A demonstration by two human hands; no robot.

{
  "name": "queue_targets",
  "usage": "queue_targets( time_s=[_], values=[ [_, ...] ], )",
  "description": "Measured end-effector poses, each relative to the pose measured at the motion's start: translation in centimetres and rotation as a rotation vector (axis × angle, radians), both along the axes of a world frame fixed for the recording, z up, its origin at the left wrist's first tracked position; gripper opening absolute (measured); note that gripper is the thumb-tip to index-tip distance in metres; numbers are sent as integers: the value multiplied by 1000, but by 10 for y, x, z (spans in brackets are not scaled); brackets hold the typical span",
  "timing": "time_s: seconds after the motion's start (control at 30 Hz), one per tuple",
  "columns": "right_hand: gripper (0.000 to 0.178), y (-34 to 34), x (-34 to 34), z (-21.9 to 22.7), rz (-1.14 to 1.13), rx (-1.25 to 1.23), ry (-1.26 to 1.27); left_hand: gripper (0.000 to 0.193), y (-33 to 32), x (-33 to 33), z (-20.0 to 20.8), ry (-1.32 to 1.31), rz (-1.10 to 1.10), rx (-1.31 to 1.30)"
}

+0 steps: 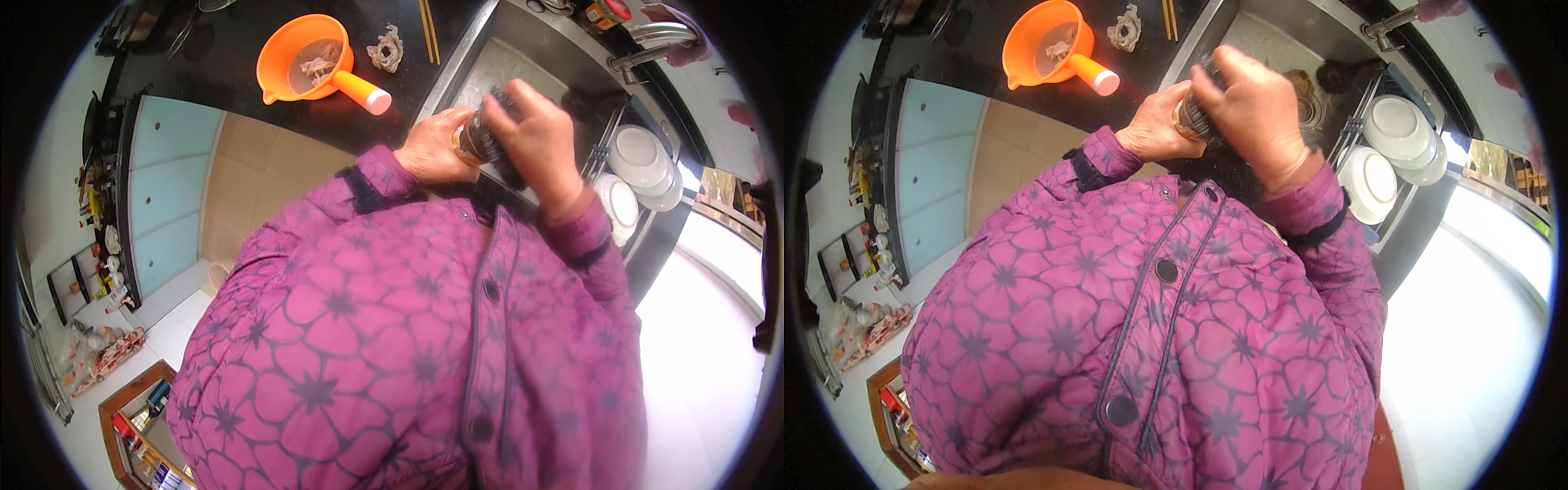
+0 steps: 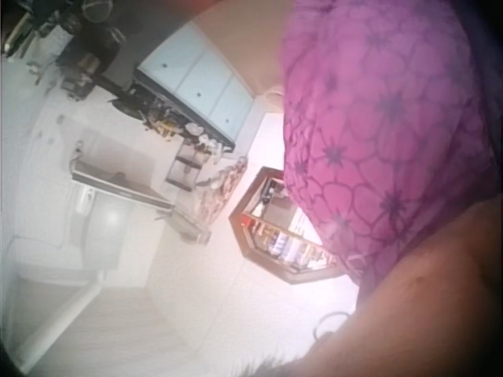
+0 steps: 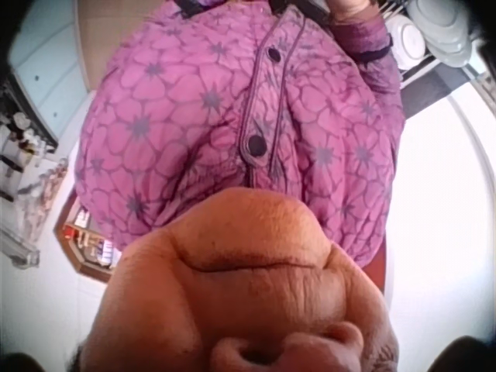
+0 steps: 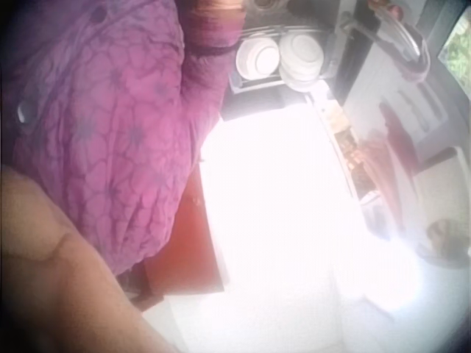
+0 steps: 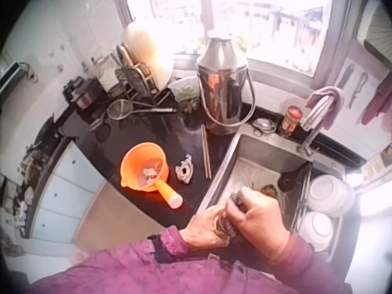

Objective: The person washes raw meat in an orange bowl under running water, then moves to a shelf to open several spice jars and pour their contents into a small white bowl. The person returns to the sink area and continues handling the spice jars.

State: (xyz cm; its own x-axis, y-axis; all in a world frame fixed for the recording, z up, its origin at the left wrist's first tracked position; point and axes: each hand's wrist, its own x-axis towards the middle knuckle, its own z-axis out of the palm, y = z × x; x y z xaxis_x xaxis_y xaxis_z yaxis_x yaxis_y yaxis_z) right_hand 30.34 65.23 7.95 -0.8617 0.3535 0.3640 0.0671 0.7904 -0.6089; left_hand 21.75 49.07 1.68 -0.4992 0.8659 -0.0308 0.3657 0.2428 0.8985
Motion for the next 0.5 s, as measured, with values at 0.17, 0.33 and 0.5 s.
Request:
queue_targets(
  time_s=[0.17,0.33,0.5],
  values=[
    [31,3,5,-4,-266,-180,-24,53,1,3,5,86,21,158],
    [31,3,4,1,-46,98,-8,57,2,2,6,29,32,54],
    [31,5,3,8,-289,-84,-118,59,0,9,5,172,24,171]
  ],
)
